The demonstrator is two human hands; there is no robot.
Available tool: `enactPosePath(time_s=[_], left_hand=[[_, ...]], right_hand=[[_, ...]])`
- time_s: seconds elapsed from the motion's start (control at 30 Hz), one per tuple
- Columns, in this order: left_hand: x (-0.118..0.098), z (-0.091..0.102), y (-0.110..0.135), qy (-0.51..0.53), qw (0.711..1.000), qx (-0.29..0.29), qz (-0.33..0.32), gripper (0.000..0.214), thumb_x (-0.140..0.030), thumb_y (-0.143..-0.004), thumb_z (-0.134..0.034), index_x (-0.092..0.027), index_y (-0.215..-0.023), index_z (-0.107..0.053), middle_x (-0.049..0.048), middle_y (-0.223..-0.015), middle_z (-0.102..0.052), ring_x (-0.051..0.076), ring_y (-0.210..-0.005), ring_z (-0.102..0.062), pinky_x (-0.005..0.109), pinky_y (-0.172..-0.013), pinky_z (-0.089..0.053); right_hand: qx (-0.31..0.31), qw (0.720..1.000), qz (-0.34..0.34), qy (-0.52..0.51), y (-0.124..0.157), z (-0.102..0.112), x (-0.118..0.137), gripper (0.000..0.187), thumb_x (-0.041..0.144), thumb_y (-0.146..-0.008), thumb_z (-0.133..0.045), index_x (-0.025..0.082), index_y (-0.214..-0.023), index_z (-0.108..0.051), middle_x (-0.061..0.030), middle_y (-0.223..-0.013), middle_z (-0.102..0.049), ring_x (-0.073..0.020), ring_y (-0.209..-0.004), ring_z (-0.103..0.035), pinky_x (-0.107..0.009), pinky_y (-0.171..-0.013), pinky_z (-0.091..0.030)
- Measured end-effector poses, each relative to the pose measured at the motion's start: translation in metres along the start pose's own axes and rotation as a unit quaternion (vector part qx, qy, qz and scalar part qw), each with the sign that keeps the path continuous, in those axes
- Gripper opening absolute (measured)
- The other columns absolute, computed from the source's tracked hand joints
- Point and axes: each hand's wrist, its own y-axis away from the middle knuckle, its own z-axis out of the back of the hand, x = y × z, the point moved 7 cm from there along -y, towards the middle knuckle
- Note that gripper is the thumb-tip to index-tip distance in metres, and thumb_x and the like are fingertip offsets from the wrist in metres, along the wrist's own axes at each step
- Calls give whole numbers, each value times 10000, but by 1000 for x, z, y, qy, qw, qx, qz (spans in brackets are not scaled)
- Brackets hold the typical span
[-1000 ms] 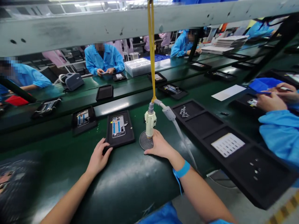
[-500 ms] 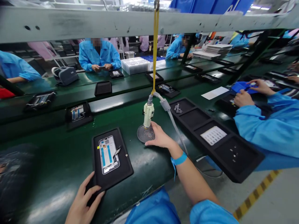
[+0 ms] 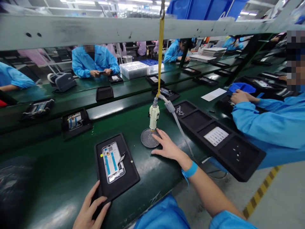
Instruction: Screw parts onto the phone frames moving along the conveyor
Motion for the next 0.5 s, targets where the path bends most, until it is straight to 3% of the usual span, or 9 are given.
enactPosePath(time_s=[0.1, 0.2, 0.4, 0.5], left_hand=[[6, -3, 2, 4, 1000, 10, 0, 166, -369, -955, -604, -282, -1027, -725, 57, -1531, -506, 265, -1228, -660, 332, -879, -642], [8, -4, 3, 4, 1000, 11, -1, 165, -364, -957, -599, -281, -1028, -722, 58, -1528, -511, 267, -1228, -660, 327, -859, -649], [4, -1, 0, -2, 999, -12, -30, 152, -365, -947, -608, -280, -1003, -720, 72, -1524, -515, 282, -1179, -687, 345, -851, -653], [2, -1, -2, 4, 1000, -10, -27, 162, -385, -943, -608, -295, -1003, -728, 60, -1505, -540, 280, -1176, -689, 345, -849, -653]], right_hand=[[28, 999, 7, 41, 0, -5, 0, 810, 687, -841, -664, 324, -1530, -442, -103, -1705, -122, -409, -1558, -125, -642, -1223, -233], [32, 997, -3, 70, -12, -5, -2, 778, 709, -857, -623, 346, -1524, -451, -97, -1691, -195, -433, -1546, -159, -690, -1203, -224], [-5, 999, -1, 54, -10, 2, -14, 770, 672, -926, -543, 236, -1549, -418, -147, -1692, -159, -370, -1559, -157, -587, -1236, -257], [4, 998, -15, 67, -4, 1, -19, 754, 684, -925, -529, 238, -1528, -453, -160, -1672, -224, -381, -1547, -190, -612, -1224, -265]])
